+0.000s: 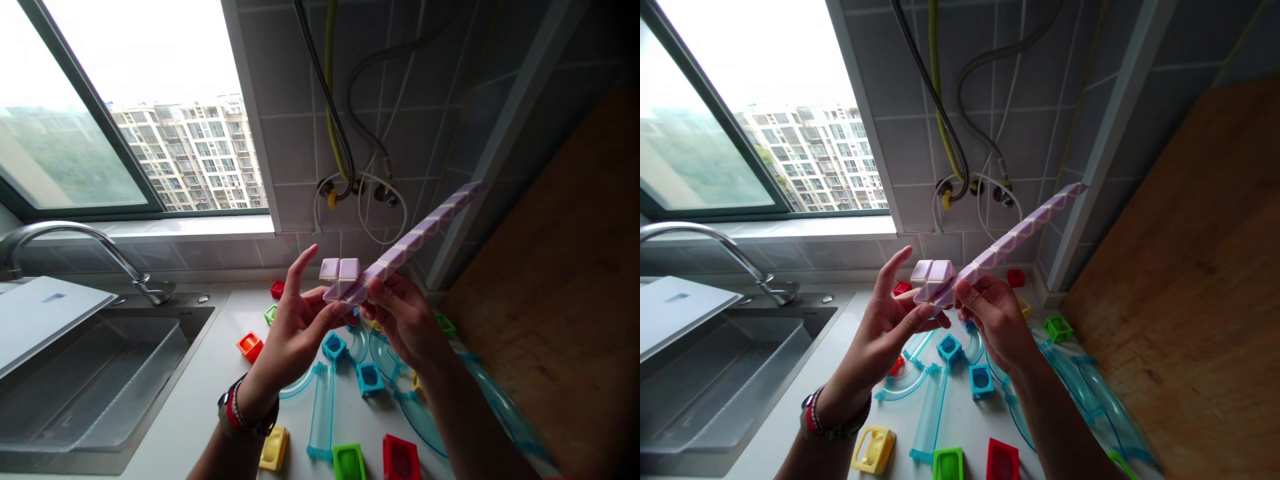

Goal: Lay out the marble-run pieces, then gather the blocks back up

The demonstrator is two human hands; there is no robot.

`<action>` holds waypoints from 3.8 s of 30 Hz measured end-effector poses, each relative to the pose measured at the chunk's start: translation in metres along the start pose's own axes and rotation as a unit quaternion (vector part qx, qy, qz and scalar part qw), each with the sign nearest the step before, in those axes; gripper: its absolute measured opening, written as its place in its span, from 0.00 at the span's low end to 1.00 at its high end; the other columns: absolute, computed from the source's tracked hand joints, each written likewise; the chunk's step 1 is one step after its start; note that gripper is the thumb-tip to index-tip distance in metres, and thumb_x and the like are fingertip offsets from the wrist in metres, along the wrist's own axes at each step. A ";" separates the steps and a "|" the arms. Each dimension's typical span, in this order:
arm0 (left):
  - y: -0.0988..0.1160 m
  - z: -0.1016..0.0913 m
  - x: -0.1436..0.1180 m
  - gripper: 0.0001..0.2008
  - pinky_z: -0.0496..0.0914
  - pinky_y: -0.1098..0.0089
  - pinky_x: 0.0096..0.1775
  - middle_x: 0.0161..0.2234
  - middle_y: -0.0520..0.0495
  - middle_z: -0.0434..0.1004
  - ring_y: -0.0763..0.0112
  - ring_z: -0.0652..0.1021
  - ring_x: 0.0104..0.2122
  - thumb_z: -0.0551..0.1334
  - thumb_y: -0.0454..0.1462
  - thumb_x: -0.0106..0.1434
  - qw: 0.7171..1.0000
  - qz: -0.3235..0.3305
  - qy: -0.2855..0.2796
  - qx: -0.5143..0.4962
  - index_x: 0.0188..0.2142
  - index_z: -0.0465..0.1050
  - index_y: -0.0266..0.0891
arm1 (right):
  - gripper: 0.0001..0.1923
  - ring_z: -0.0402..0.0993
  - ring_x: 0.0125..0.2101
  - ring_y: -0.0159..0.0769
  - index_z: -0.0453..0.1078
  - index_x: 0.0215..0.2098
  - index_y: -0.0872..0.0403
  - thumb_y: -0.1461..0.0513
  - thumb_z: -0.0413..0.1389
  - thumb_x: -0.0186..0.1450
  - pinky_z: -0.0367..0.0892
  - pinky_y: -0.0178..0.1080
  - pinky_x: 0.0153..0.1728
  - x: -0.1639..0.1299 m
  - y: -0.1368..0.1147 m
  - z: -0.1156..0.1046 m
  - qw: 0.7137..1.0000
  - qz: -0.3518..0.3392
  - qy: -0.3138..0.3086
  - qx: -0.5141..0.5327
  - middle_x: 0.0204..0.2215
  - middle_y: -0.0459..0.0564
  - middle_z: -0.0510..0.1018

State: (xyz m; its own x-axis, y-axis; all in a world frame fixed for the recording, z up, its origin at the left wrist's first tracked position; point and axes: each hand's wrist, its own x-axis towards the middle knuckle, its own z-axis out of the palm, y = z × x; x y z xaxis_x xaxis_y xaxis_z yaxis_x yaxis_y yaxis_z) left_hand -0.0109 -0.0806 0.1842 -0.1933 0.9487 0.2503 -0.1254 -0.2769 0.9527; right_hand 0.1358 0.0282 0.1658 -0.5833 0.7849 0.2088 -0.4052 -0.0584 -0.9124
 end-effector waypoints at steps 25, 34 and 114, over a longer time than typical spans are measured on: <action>0.000 -0.001 0.001 0.33 0.81 0.69 0.32 0.28 0.53 0.80 0.70 0.81 0.25 0.69 0.44 0.67 0.993 -0.019 0.106 0.054 0.66 0.58 0.43 | 0.10 0.75 0.45 0.40 0.76 0.47 0.45 0.59 0.66 0.67 0.73 0.43 0.47 0.007 0.018 -0.004 0.931 -0.266 -0.029 -0.249 0.46 0.47 0.73; -0.008 0.001 0.006 0.26 0.83 0.65 0.39 0.37 0.48 0.84 0.65 0.86 0.33 0.70 0.41 0.66 0.987 0.059 0.149 0.024 0.60 0.65 0.43 | 0.19 0.78 0.43 0.43 0.74 0.55 0.44 0.57 0.67 0.67 0.78 0.45 0.41 0.004 0.020 -0.006 0.908 -0.300 -0.007 -0.293 0.51 0.51 0.75; 0.001 -0.018 0.002 0.27 0.79 0.73 0.26 0.36 0.45 0.83 0.67 0.83 0.26 0.78 0.44 0.56 0.979 -0.119 -0.067 -0.149 0.55 0.79 0.43 | 0.17 0.77 0.47 0.43 0.80 0.47 0.44 0.59 0.72 0.61 0.76 0.45 0.47 0.003 -0.002 -0.021 0.964 -0.173 -0.196 -0.058 0.44 0.49 0.76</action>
State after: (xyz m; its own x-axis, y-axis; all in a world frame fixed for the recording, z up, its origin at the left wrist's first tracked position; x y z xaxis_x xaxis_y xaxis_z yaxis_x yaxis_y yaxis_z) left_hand -0.0292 -0.0821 0.1828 0.0039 0.9978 0.0662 -0.4333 -0.0580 0.8994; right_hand 0.1496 0.0438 0.1609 -0.6578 0.4506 0.6035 -0.5552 0.2514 -0.7928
